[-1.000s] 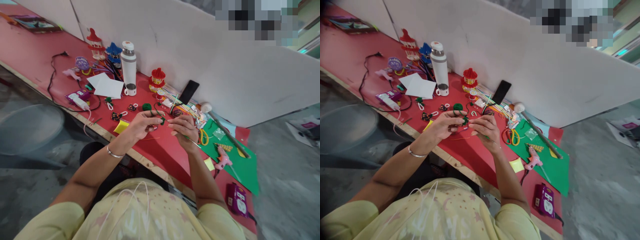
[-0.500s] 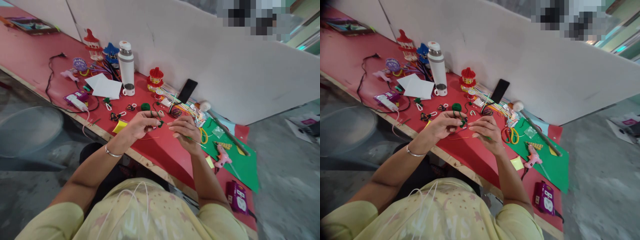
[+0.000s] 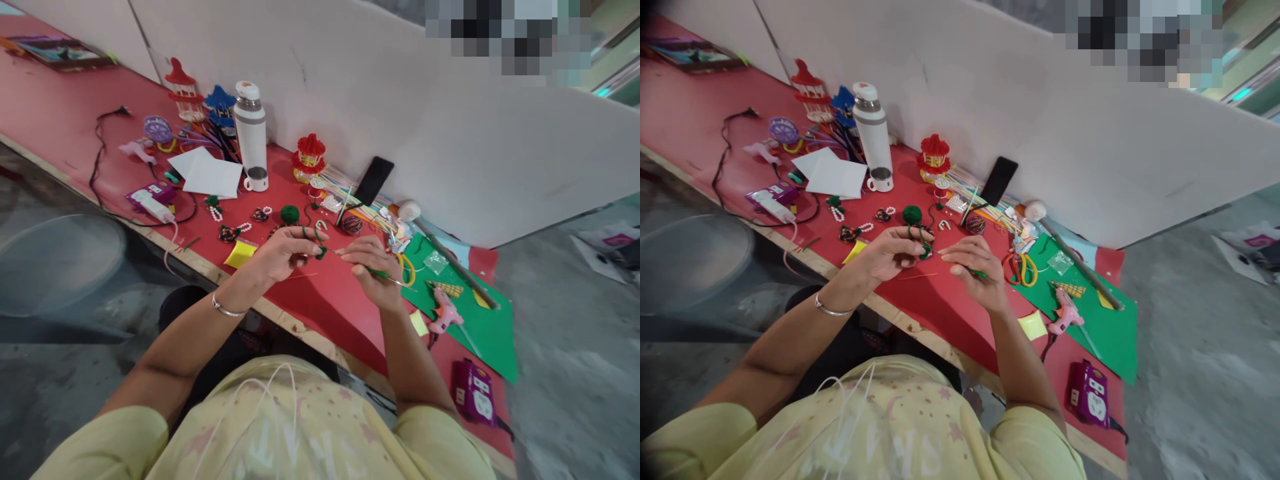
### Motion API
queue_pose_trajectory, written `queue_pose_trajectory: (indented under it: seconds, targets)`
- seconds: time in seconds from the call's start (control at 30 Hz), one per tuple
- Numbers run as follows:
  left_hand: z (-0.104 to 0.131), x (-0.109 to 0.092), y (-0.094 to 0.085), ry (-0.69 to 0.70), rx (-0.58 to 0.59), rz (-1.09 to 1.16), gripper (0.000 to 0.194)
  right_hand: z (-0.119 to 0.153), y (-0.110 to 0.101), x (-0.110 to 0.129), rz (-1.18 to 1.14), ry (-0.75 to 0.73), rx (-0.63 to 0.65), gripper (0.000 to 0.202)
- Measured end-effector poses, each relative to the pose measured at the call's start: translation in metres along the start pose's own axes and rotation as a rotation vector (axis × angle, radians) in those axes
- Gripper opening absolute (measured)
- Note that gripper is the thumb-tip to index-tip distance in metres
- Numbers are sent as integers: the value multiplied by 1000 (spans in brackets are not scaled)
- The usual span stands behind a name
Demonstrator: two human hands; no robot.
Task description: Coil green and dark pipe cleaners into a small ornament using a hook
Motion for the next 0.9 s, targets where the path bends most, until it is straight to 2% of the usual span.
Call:
queue_pose_trajectory:
  seconds: [0.17,0.4,0.57,0.73,0.9]
  targets:
    - [2,-3,5,92,15,-31,39,5,7,-9,-111,164,-147,20]
    - [4,0,16,200,-41,-37,60,11,22,-11,-66,90,-225,20]
    - [3,0,15,201,-47,-60,66,12,25,-14,-2,99,-219,23]
    - [4,-6,13,187,-7,-115,59,10,23,-17,-4,76,-159,24]
    - [3,-6,13,249,-71,-144,61,12,23,-17,9,72,-184,23]
Point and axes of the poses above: each hand's wrist, its own z-axis away from the middle knuckle, its own y-axis out of the palm, x = y × z, the point moved 4 cm from there along -z, towards the middle knuckle, and after that the axes turned 2 degrees about z, right-handed, at the moved point
